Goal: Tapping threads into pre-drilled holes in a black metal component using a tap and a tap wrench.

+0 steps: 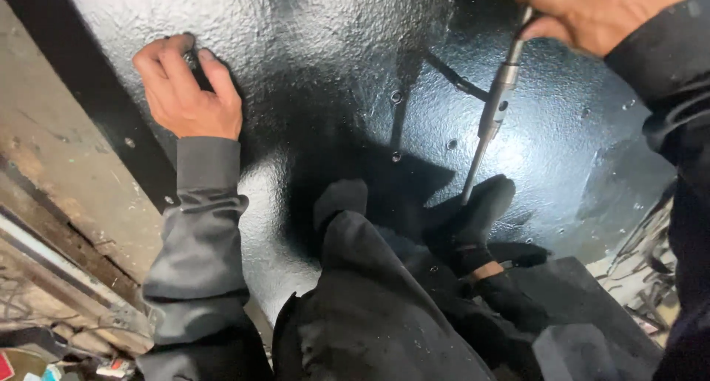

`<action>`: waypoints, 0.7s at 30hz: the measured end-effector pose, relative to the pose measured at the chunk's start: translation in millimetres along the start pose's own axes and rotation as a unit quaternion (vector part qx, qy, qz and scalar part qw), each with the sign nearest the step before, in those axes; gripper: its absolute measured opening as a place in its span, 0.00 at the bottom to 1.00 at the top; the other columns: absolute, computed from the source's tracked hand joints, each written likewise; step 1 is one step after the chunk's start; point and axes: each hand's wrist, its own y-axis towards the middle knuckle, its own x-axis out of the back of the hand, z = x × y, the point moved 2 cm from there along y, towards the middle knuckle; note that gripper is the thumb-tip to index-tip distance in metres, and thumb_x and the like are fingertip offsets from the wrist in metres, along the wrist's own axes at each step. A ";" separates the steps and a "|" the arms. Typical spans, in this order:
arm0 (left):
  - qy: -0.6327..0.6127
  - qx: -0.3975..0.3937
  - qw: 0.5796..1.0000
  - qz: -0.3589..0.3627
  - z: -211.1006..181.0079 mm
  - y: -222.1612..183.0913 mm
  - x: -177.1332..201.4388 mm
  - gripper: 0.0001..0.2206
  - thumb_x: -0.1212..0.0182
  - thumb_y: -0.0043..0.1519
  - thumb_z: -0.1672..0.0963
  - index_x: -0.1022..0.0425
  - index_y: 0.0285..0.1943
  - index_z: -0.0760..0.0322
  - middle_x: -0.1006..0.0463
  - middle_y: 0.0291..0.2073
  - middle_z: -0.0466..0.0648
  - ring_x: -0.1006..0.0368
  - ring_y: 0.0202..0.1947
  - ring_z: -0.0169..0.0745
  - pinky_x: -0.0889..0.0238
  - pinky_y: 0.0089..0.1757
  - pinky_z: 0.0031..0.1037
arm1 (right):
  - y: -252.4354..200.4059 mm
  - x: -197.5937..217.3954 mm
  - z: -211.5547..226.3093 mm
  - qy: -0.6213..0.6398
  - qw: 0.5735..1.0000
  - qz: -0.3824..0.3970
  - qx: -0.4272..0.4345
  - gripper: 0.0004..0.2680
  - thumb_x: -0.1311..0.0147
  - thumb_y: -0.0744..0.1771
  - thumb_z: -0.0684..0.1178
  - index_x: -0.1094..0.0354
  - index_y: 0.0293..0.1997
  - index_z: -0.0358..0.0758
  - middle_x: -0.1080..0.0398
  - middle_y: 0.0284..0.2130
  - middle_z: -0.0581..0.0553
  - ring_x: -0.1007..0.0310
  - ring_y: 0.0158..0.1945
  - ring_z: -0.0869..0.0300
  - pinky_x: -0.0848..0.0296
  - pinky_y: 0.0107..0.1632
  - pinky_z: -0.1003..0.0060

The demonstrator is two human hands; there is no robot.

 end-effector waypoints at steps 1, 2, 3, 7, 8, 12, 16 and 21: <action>-0.001 -0.004 1.000 0.003 -0.2 -0.3 1.9 0.10 0.42 0.67 0.62 0.28 0.56 0.68 0.32 0.54 0.55 0.28 0.56 0.58 0.32 0.54 0.42 | -16.7 -9.8 6.4 0.002 1.000 0.000 -0.004 0.20 0.50 0.72 0.64 0.28 0.62 0.36 0.32 0.48 0.41 0.32 0.47 0.48 0.32 0.44 0.55; -0.005 0.006 1.000 0.005 -0.1 -0.1 3.2 0.09 0.42 0.67 0.62 0.28 0.55 0.68 0.32 0.53 0.55 0.28 0.56 0.57 0.32 0.53 0.40 | -33.4 -18.9 10.3 -0.016 0.998 -0.026 -0.060 0.18 0.52 0.73 0.62 0.29 0.61 0.38 0.32 0.47 0.42 0.32 0.47 0.49 0.32 0.45 0.56; -0.013 0.017 1.000 0.008 -2.0 0.2 1.1 0.09 0.43 0.67 0.62 0.28 0.55 0.68 0.31 0.53 0.55 0.28 0.56 0.57 0.32 0.52 0.39 | -53.2 -26.0 13.1 -0.034 0.991 -0.051 -0.116 0.16 0.54 0.74 0.61 0.30 0.60 0.40 0.32 0.46 0.43 0.32 0.47 0.50 0.32 0.45 0.57; 0.008 0.020 1.000 0.000 -2.1 0.5 -0.9 0.11 0.42 0.66 0.62 0.28 0.58 0.68 0.32 0.53 0.56 0.28 0.55 0.58 0.32 0.54 0.42 | -157.7 -109.4 104.8 -0.033 0.961 -0.139 -0.237 0.13 0.50 0.75 0.54 0.29 0.58 0.34 0.28 0.40 0.36 0.32 0.37 0.50 0.33 0.37 0.58; 0.011 0.022 1.000 0.006 -3.2 -0.2 -0.6 0.10 0.42 0.67 0.62 0.28 0.57 0.68 0.32 0.53 0.56 0.28 0.56 0.58 0.32 0.53 0.41 | -169.0 -120.3 140.9 0.080 0.923 -0.035 -0.374 0.17 0.49 0.71 0.48 0.39 0.70 0.38 0.26 0.47 0.36 0.28 0.40 0.45 0.29 0.39 0.53; 0.025 0.014 0.999 0.017 -6.7 3.6 1.3 0.09 0.43 0.67 0.62 0.29 0.55 0.69 0.32 0.55 0.56 0.29 0.57 0.59 0.32 0.56 0.42 | -109.9 -91.2 255.7 0.390 0.897 -0.096 -0.182 0.26 0.55 0.69 0.38 0.54 0.79 0.51 0.37 0.69 0.38 0.27 0.65 0.40 0.26 0.64 0.51; 0.024 0.015 1.000 0.010 -8.6 6.3 -1.3 0.09 0.39 0.70 0.60 0.28 0.56 0.68 0.31 0.53 0.57 0.28 0.54 0.59 0.32 0.52 0.42 | -97.9 -100.2 256.1 0.394 0.882 -0.070 -0.247 0.23 0.54 0.69 0.42 0.51 0.76 0.50 0.35 0.62 0.37 0.26 0.60 0.40 0.25 0.60 0.50; 0.034 0.010 0.999 0.005 -4.3 5.2 -2.2 0.09 0.40 0.69 0.60 0.27 0.56 0.68 0.31 0.52 0.57 0.28 0.54 0.59 0.31 0.52 0.43 | -92.8 -106.8 276.6 0.425 0.836 0.006 -0.346 0.19 0.53 0.69 0.48 0.47 0.71 0.47 0.30 0.52 0.35 0.24 0.52 0.41 0.25 0.53 0.50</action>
